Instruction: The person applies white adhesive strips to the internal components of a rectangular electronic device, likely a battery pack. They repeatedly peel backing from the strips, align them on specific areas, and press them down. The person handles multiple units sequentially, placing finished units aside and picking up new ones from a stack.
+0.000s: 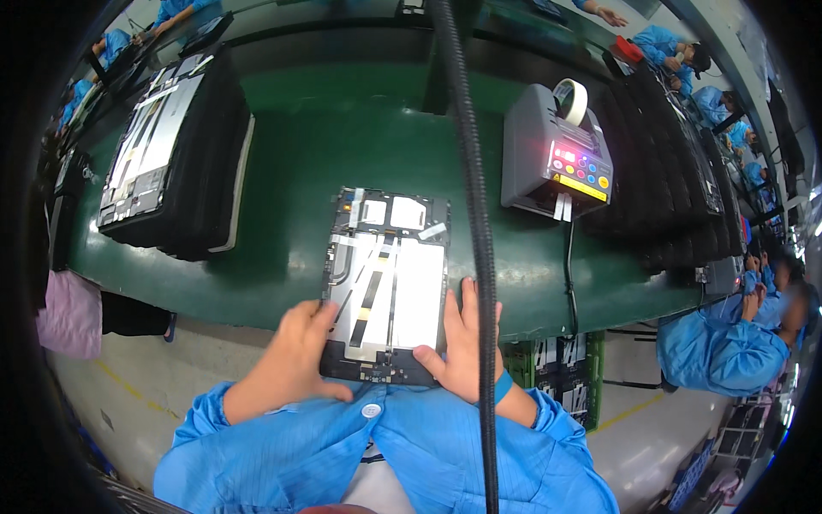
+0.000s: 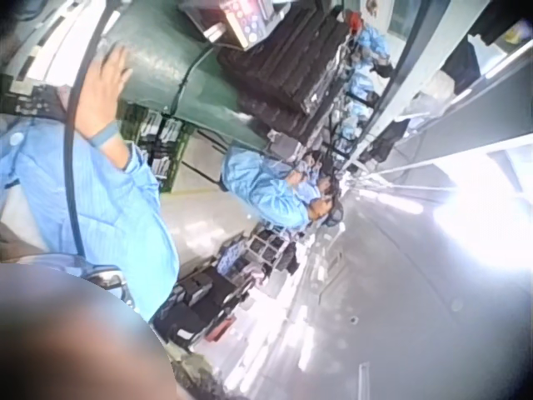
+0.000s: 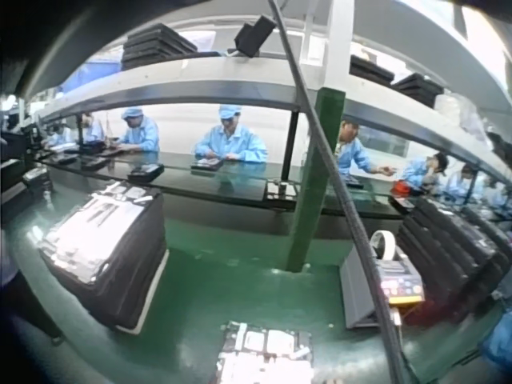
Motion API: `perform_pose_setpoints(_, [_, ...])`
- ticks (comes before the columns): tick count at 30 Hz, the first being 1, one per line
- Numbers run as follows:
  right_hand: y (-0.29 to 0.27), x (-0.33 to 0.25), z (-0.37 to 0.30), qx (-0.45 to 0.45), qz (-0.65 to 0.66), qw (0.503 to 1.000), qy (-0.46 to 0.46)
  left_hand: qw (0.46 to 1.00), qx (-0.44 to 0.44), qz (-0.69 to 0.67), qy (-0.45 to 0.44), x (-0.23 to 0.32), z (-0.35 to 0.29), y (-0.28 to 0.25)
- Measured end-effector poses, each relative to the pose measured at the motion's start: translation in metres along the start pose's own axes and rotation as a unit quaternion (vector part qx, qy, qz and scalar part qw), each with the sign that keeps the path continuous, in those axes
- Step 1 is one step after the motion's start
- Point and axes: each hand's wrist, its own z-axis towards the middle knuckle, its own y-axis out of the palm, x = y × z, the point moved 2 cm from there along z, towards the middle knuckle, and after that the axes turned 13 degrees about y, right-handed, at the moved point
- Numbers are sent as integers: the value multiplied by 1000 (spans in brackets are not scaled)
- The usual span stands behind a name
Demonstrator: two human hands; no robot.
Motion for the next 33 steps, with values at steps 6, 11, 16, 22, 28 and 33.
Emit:
perform_pose_setpoints(6, [-21, -34, 5, -57, 424, 904, -19, 992, 102, -15, 68, 12, -8, -35])
perform_pose_setpoints(11, [-82, -127, 44, -53, 552, 819, -151, 961, 208, 141, 113, 23, -17, -133])
perform_pose_setpoints(16, [-93, -232, 123, 40, 490, 812, -315, 930, 350, 96, 62, -13, -49, -227])
perform_pose_setpoints(22, [-52, -309, 181, -17, 310, 939, -147, 924, 367, -105, 5, -114, -70, -265])
perform_pose_setpoints(28, [-46, -248, 168, -39, 321, 917, -234, 911, 409, 49, -5, -127, -76, -245])
perform_pose_setpoints(33, [-93, -95, 82, 19, 360, 897, -256, 839, 477, 255, 51, -32, -48, -178])
